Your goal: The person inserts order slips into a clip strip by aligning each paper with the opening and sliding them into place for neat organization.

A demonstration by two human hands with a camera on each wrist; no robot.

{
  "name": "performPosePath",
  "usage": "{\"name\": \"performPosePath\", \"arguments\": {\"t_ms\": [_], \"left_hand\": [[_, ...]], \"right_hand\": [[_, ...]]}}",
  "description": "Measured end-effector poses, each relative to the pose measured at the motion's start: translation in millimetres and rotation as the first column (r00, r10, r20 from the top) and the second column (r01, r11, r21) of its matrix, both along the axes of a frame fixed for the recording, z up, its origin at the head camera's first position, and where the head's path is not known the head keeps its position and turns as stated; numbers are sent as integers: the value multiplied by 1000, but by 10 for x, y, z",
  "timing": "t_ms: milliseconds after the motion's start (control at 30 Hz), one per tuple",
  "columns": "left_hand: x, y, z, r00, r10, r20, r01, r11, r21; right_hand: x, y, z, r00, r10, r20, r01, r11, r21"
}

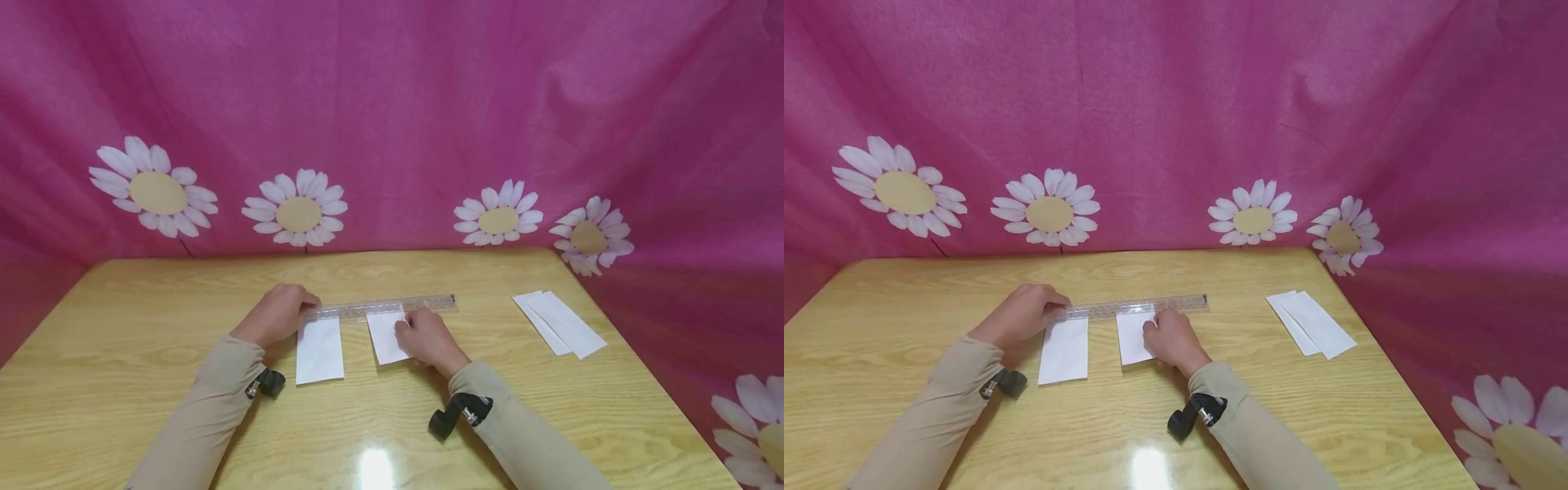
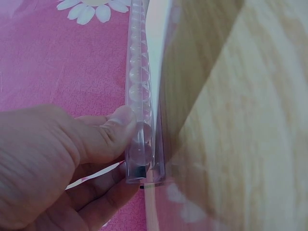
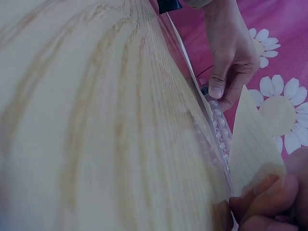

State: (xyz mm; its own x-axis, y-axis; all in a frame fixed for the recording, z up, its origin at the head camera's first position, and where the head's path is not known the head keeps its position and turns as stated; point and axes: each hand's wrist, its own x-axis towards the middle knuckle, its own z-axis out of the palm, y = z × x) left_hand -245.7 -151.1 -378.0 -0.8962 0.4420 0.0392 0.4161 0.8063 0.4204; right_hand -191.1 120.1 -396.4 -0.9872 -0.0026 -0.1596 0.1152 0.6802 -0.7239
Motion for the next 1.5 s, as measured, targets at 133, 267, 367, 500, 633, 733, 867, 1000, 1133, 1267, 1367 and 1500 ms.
{"name": "performPosePath", "arguments": {"t_ms": [133, 267, 367, 500, 633, 733, 867, 1000, 1133, 1267, 1367, 1500], "left_hand": [[3, 19, -6, 1000, 4, 4, -4, 1000, -4], [8, 17, -11, 1000, -6, 1, 6, 1000, -2], [4, 6, -9, 1000, -16, -14, 16, 1000, -3], [8, -9, -18, 1000, -23, -19, 22, 1000, -4], [21, -35, -47, 1000, -21, -7, 21, 1000, -1], [32, -36, -61, 1000, -17, 0, 17, 1000, 2], [18, -33, -55, 1000, -12, -10, 12, 1000, -2], [-20, -19, -9, 1000, -21, -24, 21, 1000, -7], [-14, -10, 8, 1000, -21, -5, 21, 1000, 0], [-17, -7, 18, 1000, -27, -2, 27, 1000, 1], [-17, -10, 17, 1000, -29, -4, 29, 1000, 1], [-15, -14, 16, 999, -31, -6, 31, 999, -4]], "right_hand": [[11, 0, 4, 1000, -1, -1, 1, 1000, -1], [13, -11, 8, 1000, 18, -1, -18, 1000, 6], [6, -21, 5, 1000, 28, -10, -28, 1000, 13], [9, -41, -21, 999, 31, -20, -31, 999, 10], [14, -82, -46, 999, 47, -6, -47, 999, 9], [24, -105, -61, 999, 52, 4, -52, 999, 3], [22, -123, -49, 998, 54, -9, -54, 999, -6], [-3, -120, 3, 998, 55, -19, -55, 998, -9], [-9, -118, 5, 998, 61, -20, -61, 998, 0], [-18, -114, 0, 997, 73, -33, -72, 997, 14], [-23, -111, -2, 996, 82, -33, -82, 996, 18], [-26, -115, 3, 996, 84, -25, -83, 996, 11]]}}
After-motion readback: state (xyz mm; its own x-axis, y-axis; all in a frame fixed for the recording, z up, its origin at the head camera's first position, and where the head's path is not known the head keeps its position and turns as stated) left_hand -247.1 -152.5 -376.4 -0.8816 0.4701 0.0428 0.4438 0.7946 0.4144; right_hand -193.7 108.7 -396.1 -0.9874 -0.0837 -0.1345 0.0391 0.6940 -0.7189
